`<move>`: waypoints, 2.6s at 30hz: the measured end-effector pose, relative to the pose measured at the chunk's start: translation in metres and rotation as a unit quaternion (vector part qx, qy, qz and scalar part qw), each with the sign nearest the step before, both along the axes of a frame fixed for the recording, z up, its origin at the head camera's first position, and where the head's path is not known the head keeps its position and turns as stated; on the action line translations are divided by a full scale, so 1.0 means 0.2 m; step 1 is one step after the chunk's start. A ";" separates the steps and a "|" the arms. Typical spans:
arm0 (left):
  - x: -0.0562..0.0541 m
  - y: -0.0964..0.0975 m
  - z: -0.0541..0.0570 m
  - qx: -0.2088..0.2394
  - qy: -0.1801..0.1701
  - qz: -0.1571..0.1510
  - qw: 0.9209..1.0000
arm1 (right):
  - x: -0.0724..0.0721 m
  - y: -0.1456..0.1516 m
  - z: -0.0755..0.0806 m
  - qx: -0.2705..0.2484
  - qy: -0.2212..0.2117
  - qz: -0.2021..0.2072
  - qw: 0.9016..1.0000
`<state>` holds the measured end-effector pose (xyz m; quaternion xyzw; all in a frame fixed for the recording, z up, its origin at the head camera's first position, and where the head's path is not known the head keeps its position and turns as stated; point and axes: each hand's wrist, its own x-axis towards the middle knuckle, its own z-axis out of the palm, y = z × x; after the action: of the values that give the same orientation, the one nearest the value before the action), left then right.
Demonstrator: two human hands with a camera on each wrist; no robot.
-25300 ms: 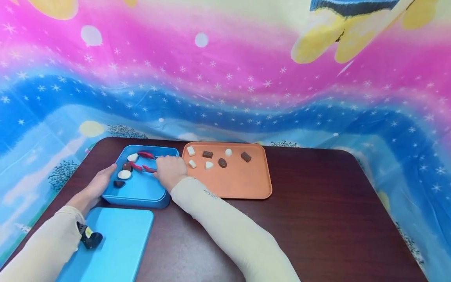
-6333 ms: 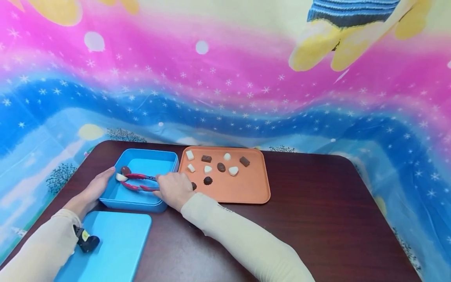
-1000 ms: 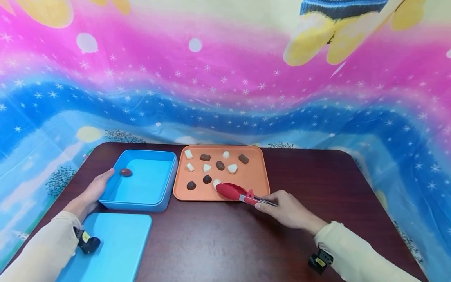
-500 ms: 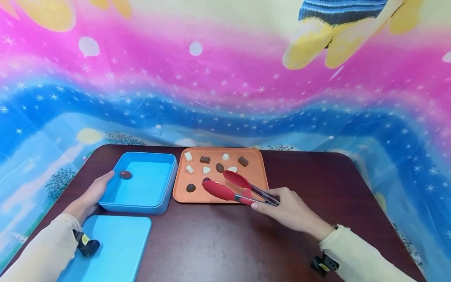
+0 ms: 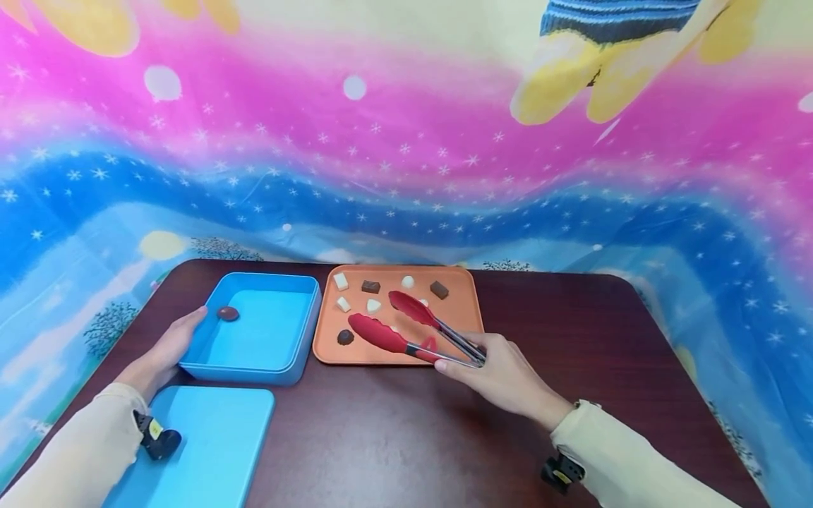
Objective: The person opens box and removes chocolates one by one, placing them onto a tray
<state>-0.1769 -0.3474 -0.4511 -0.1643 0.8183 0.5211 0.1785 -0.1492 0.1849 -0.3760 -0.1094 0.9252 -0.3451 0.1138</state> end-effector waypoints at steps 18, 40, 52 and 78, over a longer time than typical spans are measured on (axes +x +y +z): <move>0.00 0.00 0.00 0.001 0.009 -0.011 1.000 | -0.02 -0.23 -0.08 -0.100 -0.006 0.023 0.995; 0.00 -0.01 0.01 0.010 0.003 -0.015 1.000 | -0.05 -0.57 -0.13 -0.093 0.021 0.057 0.994; 0.00 0.00 0.01 0.012 0.000 -0.008 1.000 | -0.09 -0.74 -0.16 -0.076 0.032 0.080 0.993; 0.00 0.00 0.00 0.011 -0.006 0.000 1.000 | -0.20 -1.11 -0.19 0.009 0.086 0.132 0.987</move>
<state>-0.1773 -0.3481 -0.4515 -0.1652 0.8115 0.5289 0.1855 -0.1889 -0.0374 -0.4133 -0.2588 0.9121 -0.3078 0.0792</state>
